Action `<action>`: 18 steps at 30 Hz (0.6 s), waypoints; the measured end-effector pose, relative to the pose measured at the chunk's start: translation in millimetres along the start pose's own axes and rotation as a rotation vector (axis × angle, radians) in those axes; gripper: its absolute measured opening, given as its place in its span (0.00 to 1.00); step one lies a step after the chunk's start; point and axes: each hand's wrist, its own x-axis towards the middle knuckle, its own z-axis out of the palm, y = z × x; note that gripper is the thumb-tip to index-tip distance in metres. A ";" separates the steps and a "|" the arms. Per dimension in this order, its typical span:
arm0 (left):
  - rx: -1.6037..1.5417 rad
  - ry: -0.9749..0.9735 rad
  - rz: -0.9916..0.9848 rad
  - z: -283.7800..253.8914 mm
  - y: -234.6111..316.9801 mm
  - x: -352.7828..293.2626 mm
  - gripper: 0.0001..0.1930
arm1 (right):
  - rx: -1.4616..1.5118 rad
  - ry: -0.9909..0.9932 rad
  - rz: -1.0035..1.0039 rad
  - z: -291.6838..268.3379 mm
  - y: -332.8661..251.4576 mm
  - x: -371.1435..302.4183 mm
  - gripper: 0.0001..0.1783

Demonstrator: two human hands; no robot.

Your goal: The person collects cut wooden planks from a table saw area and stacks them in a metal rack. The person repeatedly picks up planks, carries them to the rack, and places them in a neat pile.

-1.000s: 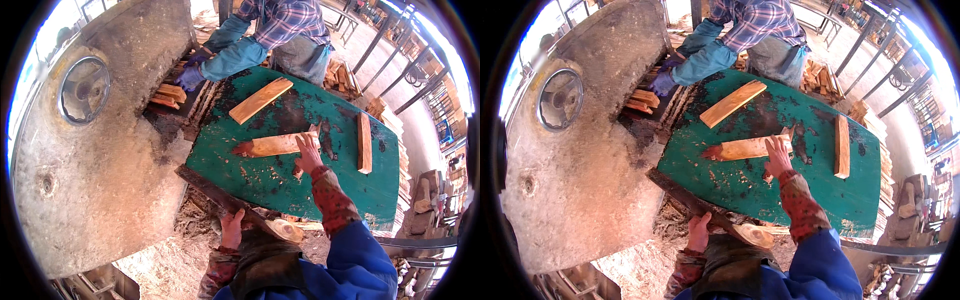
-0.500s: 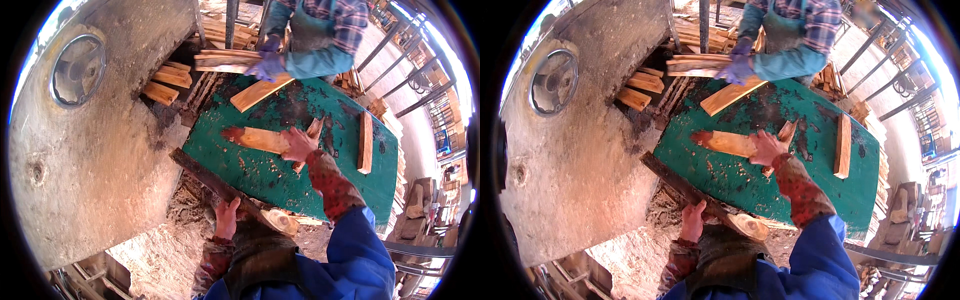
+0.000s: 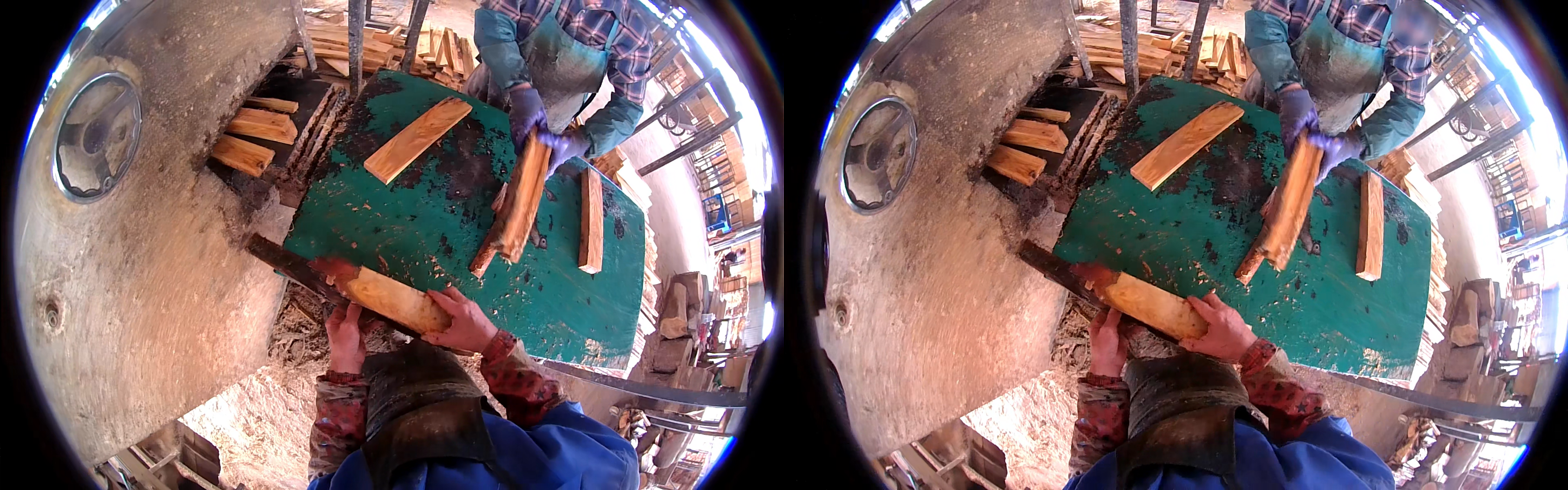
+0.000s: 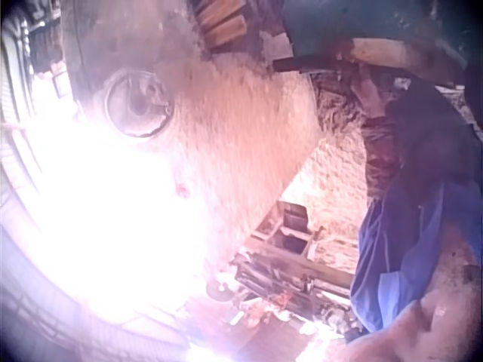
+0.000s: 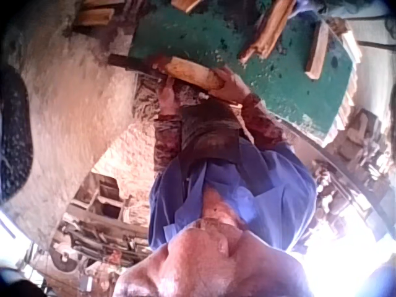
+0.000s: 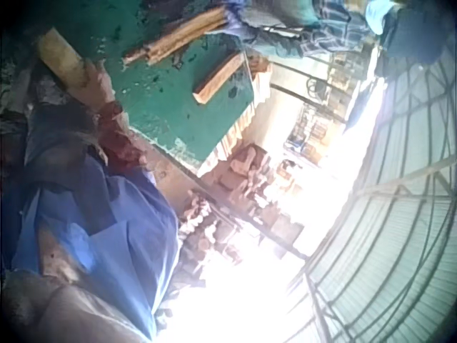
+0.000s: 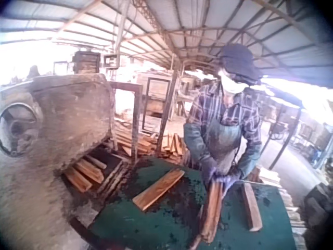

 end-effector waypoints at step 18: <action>0.093 0.004 -0.083 -1.3 -1.9 -31.1 0.12 | 0.721 -0.320 0.317 25.3 -30.6 63.0 0.30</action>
